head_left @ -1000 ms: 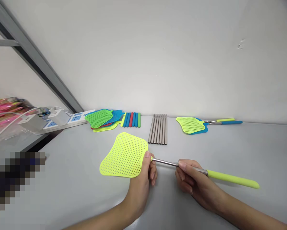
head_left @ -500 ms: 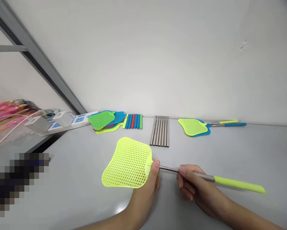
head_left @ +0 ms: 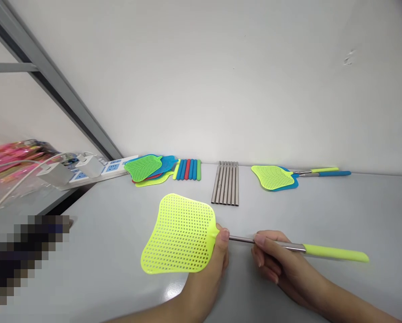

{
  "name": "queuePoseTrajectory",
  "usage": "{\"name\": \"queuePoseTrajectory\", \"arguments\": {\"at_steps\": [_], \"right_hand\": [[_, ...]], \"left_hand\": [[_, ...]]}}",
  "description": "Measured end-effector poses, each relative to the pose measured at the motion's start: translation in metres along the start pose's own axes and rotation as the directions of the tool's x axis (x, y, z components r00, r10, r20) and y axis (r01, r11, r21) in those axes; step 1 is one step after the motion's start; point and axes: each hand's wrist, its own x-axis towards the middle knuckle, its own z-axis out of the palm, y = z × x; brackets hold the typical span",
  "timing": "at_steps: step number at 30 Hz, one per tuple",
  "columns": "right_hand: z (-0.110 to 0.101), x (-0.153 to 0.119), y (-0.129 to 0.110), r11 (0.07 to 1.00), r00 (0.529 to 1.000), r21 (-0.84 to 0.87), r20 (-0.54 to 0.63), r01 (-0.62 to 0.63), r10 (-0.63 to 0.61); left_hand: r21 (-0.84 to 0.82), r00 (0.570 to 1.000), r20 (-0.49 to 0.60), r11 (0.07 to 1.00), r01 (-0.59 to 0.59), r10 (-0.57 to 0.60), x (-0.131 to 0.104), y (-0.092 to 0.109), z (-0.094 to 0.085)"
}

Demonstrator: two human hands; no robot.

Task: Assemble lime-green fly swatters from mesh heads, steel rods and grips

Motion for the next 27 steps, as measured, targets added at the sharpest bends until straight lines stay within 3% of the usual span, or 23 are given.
{"name": "queuePoseTrajectory", "arguments": {"at_steps": [6,13,27], "right_hand": [[0.002,0.0025,-0.0004,0.998,1.0,-0.063,0.023,0.016,-0.015],[0.0018,0.0031,-0.0007,0.999,0.999,-0.039,0.045,0.015,-0.013],[0.002,0.0026,-0.0007,0.999,1.0,-0.038,0.023,0.016,-0.015]], "left_hand": [[-0.084,0.996,0.086,0.996,0.028,-0.02,0.0002,0.0049,0.0043],[-0.139,0.999,0.036,0.99,0.037,-0.032,0.0017,0.006,0.0055],[-0.118,0.996,0.066,0.991,0.064,-0.056,0.004,0.0067,0.0039]]}}
